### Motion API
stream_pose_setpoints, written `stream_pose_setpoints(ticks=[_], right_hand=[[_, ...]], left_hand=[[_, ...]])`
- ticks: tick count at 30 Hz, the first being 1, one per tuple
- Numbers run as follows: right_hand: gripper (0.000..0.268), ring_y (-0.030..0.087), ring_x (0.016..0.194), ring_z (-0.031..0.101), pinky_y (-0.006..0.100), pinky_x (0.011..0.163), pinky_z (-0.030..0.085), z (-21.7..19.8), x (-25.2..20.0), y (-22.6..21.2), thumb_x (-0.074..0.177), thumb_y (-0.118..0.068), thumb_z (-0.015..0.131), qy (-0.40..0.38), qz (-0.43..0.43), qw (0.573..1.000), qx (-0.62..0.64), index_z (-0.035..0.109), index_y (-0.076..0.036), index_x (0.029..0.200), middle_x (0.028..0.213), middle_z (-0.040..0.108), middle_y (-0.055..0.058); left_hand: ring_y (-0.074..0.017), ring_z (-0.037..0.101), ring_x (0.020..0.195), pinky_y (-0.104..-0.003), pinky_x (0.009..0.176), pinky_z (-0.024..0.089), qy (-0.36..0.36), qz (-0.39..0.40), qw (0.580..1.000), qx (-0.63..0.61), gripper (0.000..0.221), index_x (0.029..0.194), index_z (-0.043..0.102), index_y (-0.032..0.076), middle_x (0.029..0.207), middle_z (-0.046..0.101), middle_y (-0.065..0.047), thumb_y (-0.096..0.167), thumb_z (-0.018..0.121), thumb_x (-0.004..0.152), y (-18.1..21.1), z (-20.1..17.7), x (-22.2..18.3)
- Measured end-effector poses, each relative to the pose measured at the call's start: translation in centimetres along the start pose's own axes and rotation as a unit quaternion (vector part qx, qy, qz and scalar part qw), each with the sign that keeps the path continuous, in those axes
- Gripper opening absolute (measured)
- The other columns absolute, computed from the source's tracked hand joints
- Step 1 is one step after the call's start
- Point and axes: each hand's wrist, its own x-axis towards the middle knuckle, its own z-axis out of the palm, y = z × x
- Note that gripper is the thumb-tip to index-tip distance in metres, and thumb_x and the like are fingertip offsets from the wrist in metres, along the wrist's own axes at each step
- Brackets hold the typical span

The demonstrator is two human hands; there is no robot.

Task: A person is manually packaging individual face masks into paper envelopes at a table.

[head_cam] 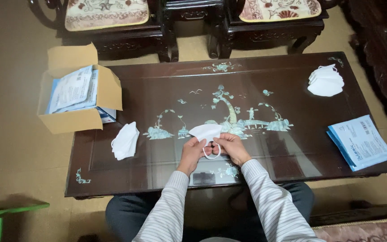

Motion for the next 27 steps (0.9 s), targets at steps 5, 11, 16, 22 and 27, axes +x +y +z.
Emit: stream_pose_setpoints(ticks=[5, 11, 16, 22, 27], right_hand=[[0.017, 0.023, 0.068, 0.078, 0.036, 0.065, 0.068, -0.9, -0.1, 0.7, 0.089, -0.003, 0.073, -0.02, -0.003, 1.0, 0.003, 0.074, 0.002, 0.105, 0.085, 0.077, 0.018], [0.038, 0.025, 0.079, 0.078, 0.041, 0.07, 0.067, -3.8, 2.1, 1.6, 0.096, -0.026, 0.067, -0.07, 0.042, 0.993, 0.083, 0.07, -0.002, 0.125, 0.097, 0.076, 0.019], [0.036, 0.023, 0.076, 0.078, 0.036, 0.067, 0.066, -3.3, 4.4, 5.1, 0.079, 0.001, 0.084, 0.012, -0.048, 0.998, 0.036, 0.073, 0.004, 0.113, 0.093, 0.078, 0.018], [0.037, 0.021, 0.089, 0.074, 0.035, 0.078, 0.063, -2.8, 5.0, 8.1, 0.083, -0.014, 0.087, 0.144, -0.113, 0.982, -0.04, 0.077, -0.008, 0.117, 0.097, 0.078, 0.014], [0.035, 0.039, 0.101, 0.073, 0.046, 0.086, 0.062, -9.4, -4.8, -1.8, 0.088, -0.02, 0.081, 0.243, -0.313, 0.874, -0.281, 0.073, -0.004, 0.118, 0.105, 0.075, 0.021]], left_hand=[[-0.0301, 0.076, 0.086, -0.045, 0.078, 0.067, -0.02, 0.001, 1.0, 0.013, 0.028, 0.122, 0.064, -0.005, 0.106, 0.07, -0.018, 0.008, 0.067, 0.098, 0.8, 0.1, -1.1], [-0.0203, 0.073, 0.099, -0.033, 0.077, 0.063, -0.018, 0.084, 0.986, 0.145, 0.041, 0.102, 0.081, 0.009, 0.101, 0.076, -0.01, -0.017, 0.079, 0.07, -3.6, -2.8, 2.7], [-0.0303, 0.061, 0.126, -0.045, 0.105, 0.053, -0.026, -0.035, 0.993, -0.109, 0.045, 0.129, 0.063, 0.007, 0.134, 0.063, -0.016, 0.038, 0.059, 0.098, 2.3, 0.6, -3.1], [-0.0347, 0.051, 0.137, -0.051, 0.115, 0.042, 0.023, -0.066, 0.992, -0.109, 0.06, 0.145, 0.047, -0.006, 0.146, 0.052, -0.026, 0.026, 0.07, 0.099, 1.6, 2.5, -3.6], [-0.0371, 0.054, 0.134, -0.049, 0.109, 0.048, 0.096, -0.046, 0.992, -0.073, 0.058, 0.147, 0.044, -0.003, 0.142, 0.054, -0.025, 0.016, 0.07, 0.099, 2.0, 3.8, -3.5]])
